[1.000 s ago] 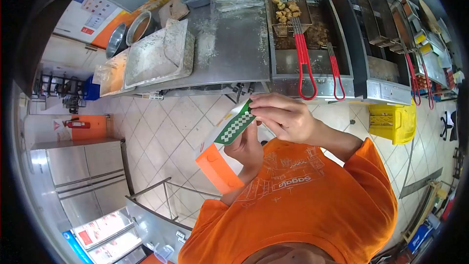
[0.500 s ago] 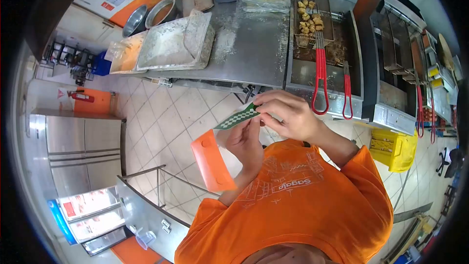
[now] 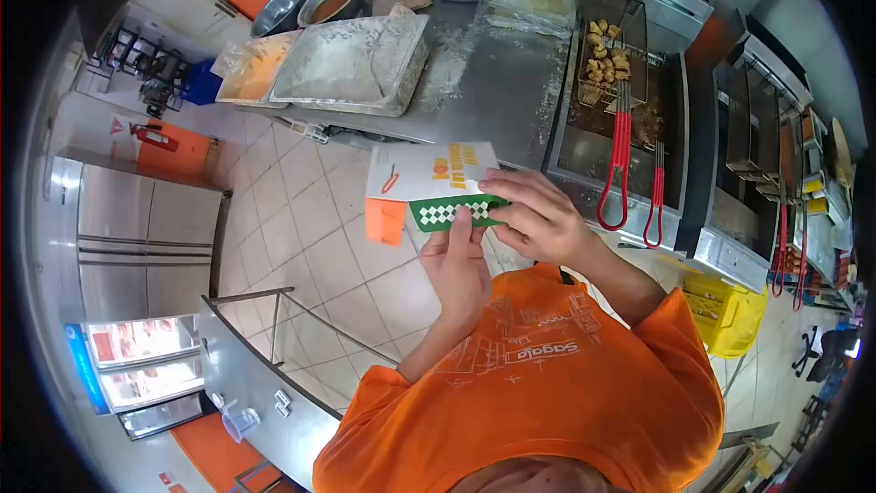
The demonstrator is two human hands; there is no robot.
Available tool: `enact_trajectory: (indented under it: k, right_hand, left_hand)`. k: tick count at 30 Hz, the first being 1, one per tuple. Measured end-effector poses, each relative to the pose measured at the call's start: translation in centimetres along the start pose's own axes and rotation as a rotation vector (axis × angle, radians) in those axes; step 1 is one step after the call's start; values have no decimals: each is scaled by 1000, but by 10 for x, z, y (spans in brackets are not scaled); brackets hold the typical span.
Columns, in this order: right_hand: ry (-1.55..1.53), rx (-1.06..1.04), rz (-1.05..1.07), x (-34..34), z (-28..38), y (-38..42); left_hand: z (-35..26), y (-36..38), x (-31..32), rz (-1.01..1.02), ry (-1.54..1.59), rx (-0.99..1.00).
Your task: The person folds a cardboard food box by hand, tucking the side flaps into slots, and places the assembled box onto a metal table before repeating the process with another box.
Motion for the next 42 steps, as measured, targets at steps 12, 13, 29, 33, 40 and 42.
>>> enact_trajectory:
  k: [12,13,29,33,40,42]
  right_hand:
    - [-394,407,84,8,-17,-1]
    - [-406,426,68,9,-21,5]
    - [-430,739,-196,8,-23,17]
    - [-396,721,-244,11,-16,19]
    - [-576,741,-311,16,-1,25]
    - [-650,729,-381,18,1,28]
  left_hand:
    - [-1,-9,-18,70,-64,-13]
    - [0,-9,-18,86,-43,-33]
    - [31,-4,-18,81,-13,-248]
    - [31,2,-11,62,38,-289]
    - [26,10,-18,64,-57,-245]
    - [24,12,-20,102,-91,-214]
Point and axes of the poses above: each hand's wrist, its own y-axis away from the middle knuckle, its own x-axis out of the palm, z = x × y, the point moved 6 cm from there along -y, towards the middle knuckle, and after that the axes turned 4 degrees about -y, right-handed, at the moved point
